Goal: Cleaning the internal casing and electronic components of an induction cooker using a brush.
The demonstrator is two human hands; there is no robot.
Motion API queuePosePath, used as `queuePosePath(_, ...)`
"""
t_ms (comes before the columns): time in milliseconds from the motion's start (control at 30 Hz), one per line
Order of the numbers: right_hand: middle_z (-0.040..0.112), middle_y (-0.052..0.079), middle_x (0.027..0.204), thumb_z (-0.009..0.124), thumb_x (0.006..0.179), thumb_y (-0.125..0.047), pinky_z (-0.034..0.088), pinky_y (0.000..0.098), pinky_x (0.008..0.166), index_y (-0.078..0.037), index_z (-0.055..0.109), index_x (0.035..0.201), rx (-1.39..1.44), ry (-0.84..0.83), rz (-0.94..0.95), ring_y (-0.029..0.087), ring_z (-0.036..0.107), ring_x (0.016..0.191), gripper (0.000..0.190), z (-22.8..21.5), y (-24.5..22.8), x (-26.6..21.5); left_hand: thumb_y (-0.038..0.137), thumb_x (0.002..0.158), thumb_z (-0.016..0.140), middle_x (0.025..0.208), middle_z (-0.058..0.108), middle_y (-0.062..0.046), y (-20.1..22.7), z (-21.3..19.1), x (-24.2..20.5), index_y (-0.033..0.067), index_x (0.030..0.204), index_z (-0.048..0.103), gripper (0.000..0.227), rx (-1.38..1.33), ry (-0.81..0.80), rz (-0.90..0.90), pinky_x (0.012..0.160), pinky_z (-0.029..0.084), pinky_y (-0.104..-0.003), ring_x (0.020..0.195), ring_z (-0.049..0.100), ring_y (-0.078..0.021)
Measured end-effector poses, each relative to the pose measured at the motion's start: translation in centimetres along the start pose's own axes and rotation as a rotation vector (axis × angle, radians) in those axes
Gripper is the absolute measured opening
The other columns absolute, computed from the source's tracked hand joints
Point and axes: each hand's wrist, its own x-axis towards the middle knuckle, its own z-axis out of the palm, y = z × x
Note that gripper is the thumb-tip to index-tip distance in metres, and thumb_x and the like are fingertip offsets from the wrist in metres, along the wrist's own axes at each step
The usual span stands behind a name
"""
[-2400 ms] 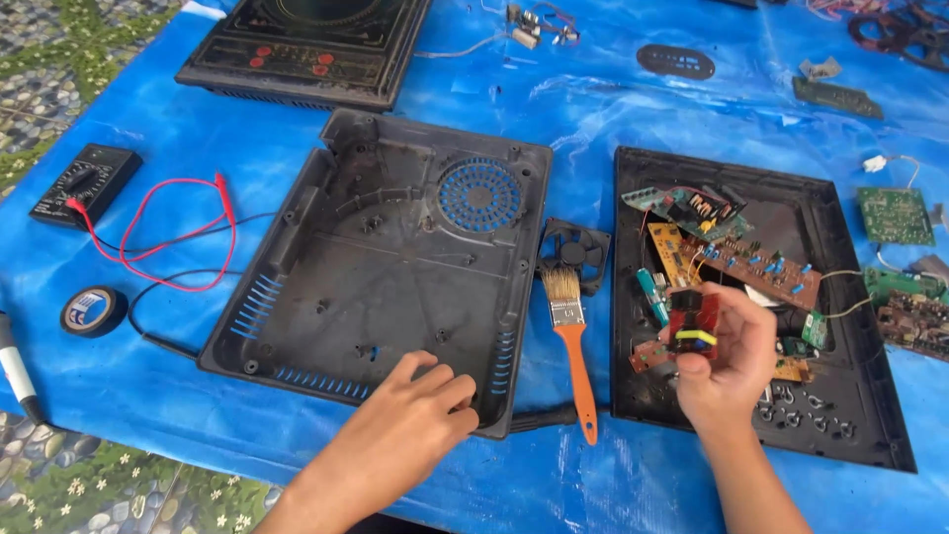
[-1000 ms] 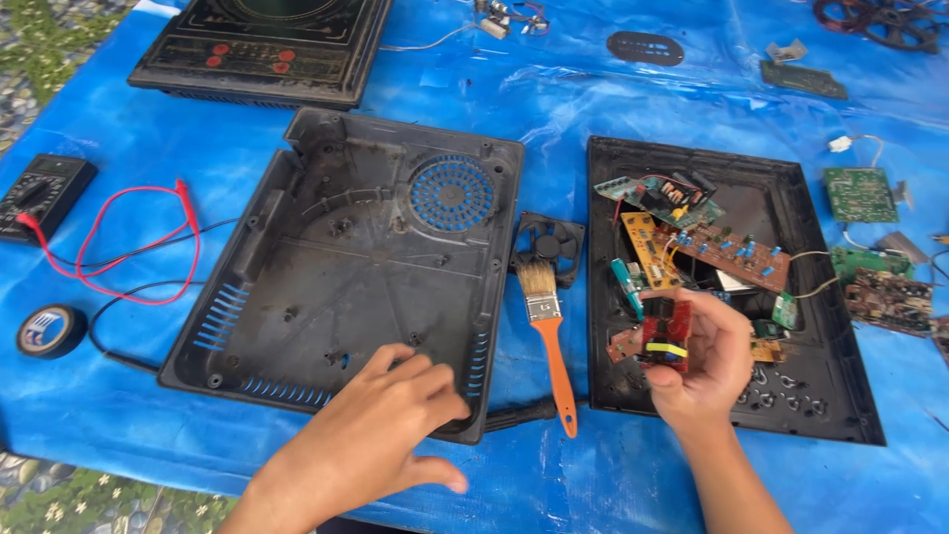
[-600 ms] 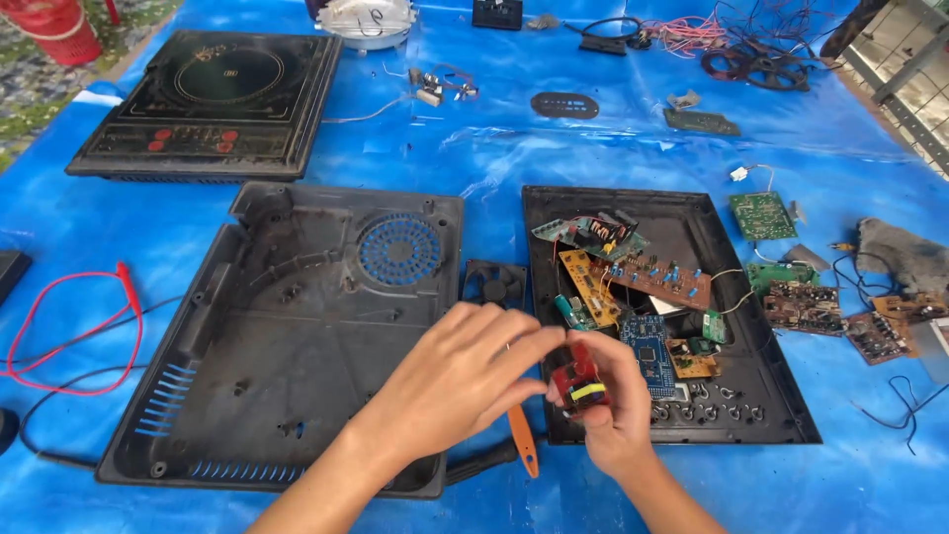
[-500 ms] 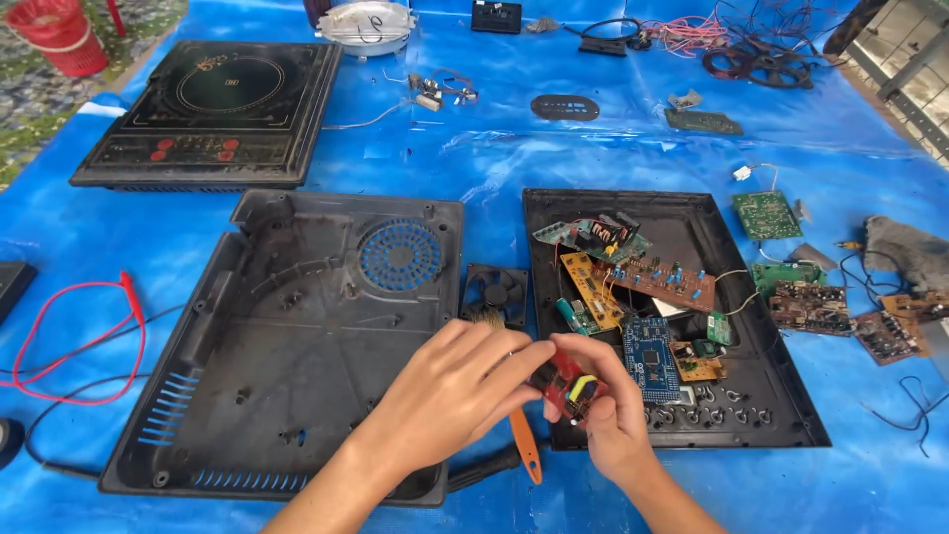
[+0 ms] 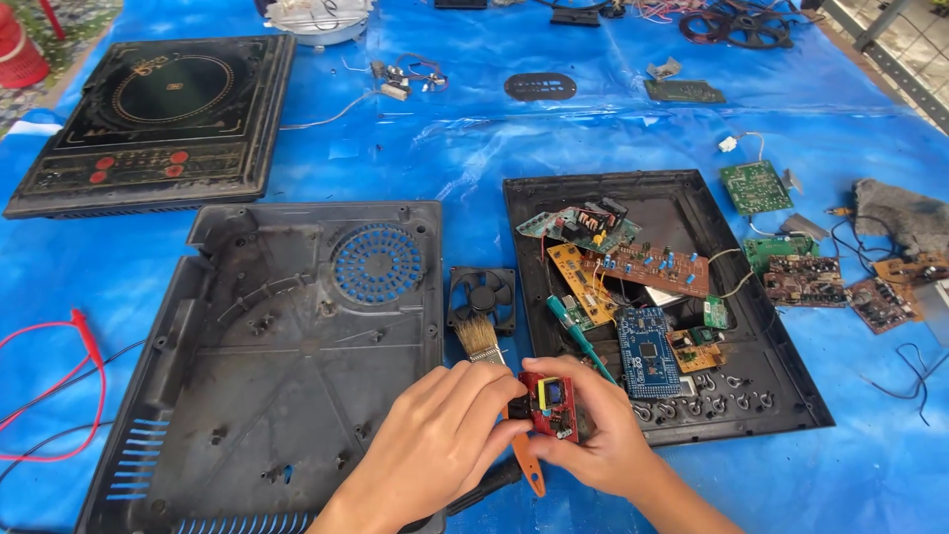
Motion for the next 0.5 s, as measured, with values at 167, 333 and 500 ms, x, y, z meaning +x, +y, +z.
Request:
queuePosePath(167, 0.069, 0.012, 0.126, 0.071, 0.093, -0.052, 0.06, 0.0368, 0.099, -0.006, 0.061, 0.134, -0.194, 0.13, -0.358, 0.025, 0.068, 0.117, 0.063, 0.2, -1.0, 0.9, 0.02, 0.104, 0.067, 0.112, 0.061, -0.013, -0.3, 0.4, 0.0, 0.0002, 0.118, 0.059, 0.025, -0.019, -0.031, 0.012, 0.071, 0.051, -0.041, 0.086, 0.062, -0.0282)
queuePosePath(333, 0.067, 0.017, 0.128, 0.068, 0.096, -0.042, 0.063, 0.0391, 0.103, -0.002, 0.06, 0.132, -0.224, 0.1, -0.369, 0.029, 0.07, 0.12, 0.054, 0.1, -1.9, 0.7, 0.018, 0.102, 0.069, 0.114, 0.062, -0.013, -0.4, 0.7, 0.1, 0.0001, 0.12, 0.06, 0.027, -0.05, -0.035, 0.002, 0.072, 0.053, -0.04, 0.09, 0.064, -0.0268)
queuePosePath(500, 0.067, 0.019, 0.127, 0.068, 0.097, -0.038, 0.063, 0.0411, 0.104, 0.0, 0.059, 0.131, -0.267, 0.118, -0.408, 0.031, 0.07, 0.12, 0.052, 0.4, -2.1, 0.8, 0.019, 0.103, 0.066, 0.114, 0.064, -0.01, -0.1, 0.4, 0.0, 0.0023, 0.12, 0.06, 0.025, -0.082, -0.05, -0.016, 0.07, 0.052, -0.04, 0.088, 0.064, -0.0264)
